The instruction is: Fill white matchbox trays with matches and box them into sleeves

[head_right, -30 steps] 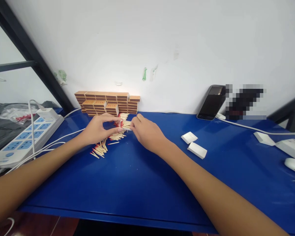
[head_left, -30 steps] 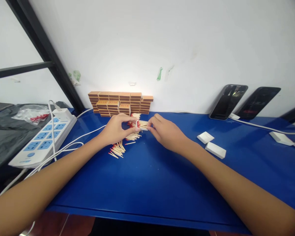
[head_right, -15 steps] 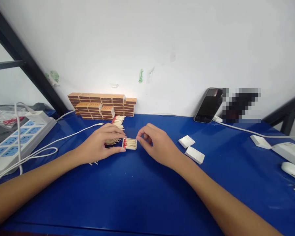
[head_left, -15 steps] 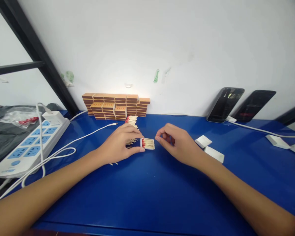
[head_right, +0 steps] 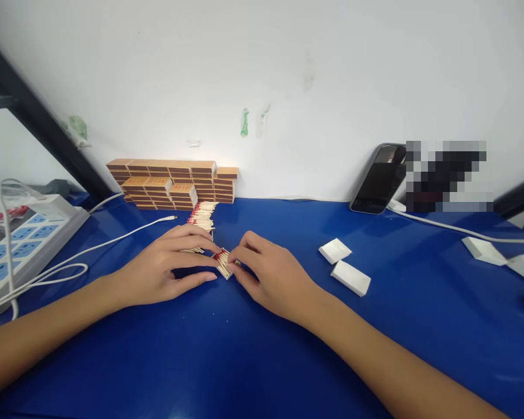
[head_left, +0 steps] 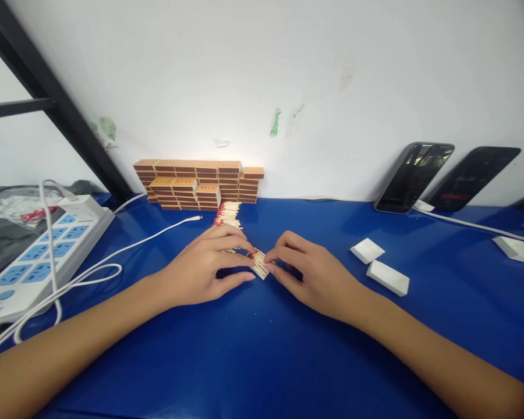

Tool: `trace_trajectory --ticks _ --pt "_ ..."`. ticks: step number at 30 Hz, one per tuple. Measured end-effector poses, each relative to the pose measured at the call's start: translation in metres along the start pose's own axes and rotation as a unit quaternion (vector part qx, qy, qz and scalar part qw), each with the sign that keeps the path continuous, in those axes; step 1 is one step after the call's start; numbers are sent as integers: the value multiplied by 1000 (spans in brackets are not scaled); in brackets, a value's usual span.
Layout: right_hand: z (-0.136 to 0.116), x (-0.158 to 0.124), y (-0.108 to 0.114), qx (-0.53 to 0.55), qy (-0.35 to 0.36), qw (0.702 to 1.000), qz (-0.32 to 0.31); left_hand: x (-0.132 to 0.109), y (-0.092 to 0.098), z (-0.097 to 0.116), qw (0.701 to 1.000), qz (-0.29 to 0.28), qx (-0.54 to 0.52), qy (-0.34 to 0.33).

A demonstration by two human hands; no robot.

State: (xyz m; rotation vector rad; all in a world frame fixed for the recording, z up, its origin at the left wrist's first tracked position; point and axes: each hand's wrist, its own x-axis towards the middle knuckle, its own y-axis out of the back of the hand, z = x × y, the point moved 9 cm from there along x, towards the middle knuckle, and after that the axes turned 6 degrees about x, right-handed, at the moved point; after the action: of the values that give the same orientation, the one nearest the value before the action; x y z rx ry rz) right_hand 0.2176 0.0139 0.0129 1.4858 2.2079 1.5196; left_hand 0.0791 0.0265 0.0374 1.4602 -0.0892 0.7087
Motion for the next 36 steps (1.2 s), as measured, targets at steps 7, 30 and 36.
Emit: trace_trajectory --ticks 7,30,36 --pt "-7 1 -1 -11 17 1000 0 -1 -2 -5 1000 -3 3 9" --pt "-1 1 2 -34 -6 999 27 -3 0 -3 998 21 50 -14" --pt "1 1 3 -34 -4 999 33 -4 -5 0 998 -2 56 -38"
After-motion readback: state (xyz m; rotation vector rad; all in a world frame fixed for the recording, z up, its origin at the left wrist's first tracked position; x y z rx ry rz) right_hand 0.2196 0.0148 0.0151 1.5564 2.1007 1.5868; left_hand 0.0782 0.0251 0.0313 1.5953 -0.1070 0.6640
